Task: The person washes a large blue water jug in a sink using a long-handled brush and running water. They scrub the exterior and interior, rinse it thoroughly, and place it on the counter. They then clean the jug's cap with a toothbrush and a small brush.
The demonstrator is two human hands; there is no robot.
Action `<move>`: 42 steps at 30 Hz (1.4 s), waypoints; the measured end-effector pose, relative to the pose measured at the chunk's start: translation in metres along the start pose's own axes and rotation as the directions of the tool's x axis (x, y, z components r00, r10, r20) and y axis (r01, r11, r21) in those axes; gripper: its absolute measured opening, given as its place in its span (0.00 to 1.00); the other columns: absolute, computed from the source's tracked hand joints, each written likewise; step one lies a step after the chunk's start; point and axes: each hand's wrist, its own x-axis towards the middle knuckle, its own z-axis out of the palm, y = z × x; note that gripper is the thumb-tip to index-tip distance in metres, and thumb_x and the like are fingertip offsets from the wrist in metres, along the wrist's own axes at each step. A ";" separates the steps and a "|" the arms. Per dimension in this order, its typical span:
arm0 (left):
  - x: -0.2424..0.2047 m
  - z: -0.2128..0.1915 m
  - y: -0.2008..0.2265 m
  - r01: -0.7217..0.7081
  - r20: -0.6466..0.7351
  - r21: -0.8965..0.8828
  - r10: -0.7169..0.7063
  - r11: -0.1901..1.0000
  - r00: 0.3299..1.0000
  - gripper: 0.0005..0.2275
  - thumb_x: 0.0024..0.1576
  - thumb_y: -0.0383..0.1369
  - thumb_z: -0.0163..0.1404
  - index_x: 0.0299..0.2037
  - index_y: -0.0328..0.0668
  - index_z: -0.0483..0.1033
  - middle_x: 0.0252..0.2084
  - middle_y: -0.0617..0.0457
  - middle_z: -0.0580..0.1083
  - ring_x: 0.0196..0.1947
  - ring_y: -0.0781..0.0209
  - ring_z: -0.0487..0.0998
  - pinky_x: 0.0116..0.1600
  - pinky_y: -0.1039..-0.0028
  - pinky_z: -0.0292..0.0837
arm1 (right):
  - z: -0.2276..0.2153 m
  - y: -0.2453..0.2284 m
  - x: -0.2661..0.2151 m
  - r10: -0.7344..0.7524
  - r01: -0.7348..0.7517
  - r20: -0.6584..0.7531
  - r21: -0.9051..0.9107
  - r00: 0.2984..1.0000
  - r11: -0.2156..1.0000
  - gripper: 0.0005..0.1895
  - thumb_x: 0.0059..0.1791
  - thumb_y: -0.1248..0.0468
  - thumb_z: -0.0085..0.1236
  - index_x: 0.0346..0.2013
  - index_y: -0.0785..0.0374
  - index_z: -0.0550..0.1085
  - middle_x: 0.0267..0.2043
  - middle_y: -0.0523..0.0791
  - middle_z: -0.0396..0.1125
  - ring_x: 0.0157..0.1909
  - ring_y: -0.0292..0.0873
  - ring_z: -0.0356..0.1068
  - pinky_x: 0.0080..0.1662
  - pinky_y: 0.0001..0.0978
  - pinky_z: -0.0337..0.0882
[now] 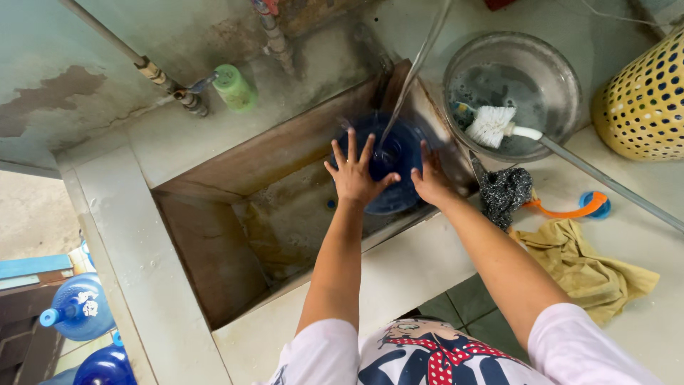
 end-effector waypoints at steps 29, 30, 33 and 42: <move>0.007 0.045 -0.031 -0.076 -0.352 -0.096 0.038 0.992 0.935 0.42 0.47 0.69 0.49 0.71 0.61 0.65 0.78 0.43 0.52 0.76 0.30 0.48 0.73 0.40 0.47 | -0.033 -0.060 -0.013 0.005 0.009 0.131 -0.111 0.991 0.994 0.61 0.45 0.32 0.54 0.78 0.48 0.29 0.80 0.64 0.26 0.77 0.68 0.42 0.61 0.54 0.67; 0.005 0.046 -0.030 -0.078 -0.358 -0.094 0.039 0.992 0.933 0.42 0.47 0.69 0.49 0.71 0.61 0.65 0.78 0.43 0.52 0.76 0.30 0.48 0.73 0.40 0.47 | -0.033 -0.059 -0.015 0.024 -0.009 0.140 -0.107 0.990 0.994 0.61 0.45 0.32 0.54 0.78 0.48 0.29 0.80 0.63 0.26 0.77 0.67 0.43 0.62 0.53 0.67; 0.006 0.044 -0.030 -0.079 -0.370 -0.085 0.042 0.993 0.928 0.42 0.48 0.69 0.49 0.71 0.61 0.65 0.78 0.43 0.52 0.76 0.30 0.48 0.74 0.40 0.46 | -0.033 -0.062 -0.014 0.025 -0.012 0.140 -0.093 0.990 0.996 0.62 0.44 0.32 0.54 0.77 0.48 0.29 0.80 0.63 0.25 0.76 0.67 0.44 0.62 0.53 0.67; 0.006 0.044 -0.028 -0.064 -0.357 -0.102 0.024 0.993 0.934 0.41 0.48 0.69 0.49 0.71 0.61 0.65 0.78 0.44 0.52 0.76 0.30 0.48 0.75 0.42 0.45 | -0.039 -0.066 -0.014 0.051 -0.037 0.150 -0.097 0.987 0.995 0.61 0.45 0.31 0.53 0.78 0.49 0.30 0.80 0.63 0.26 0.76 0.67 0.47 0.63 0.54 0.66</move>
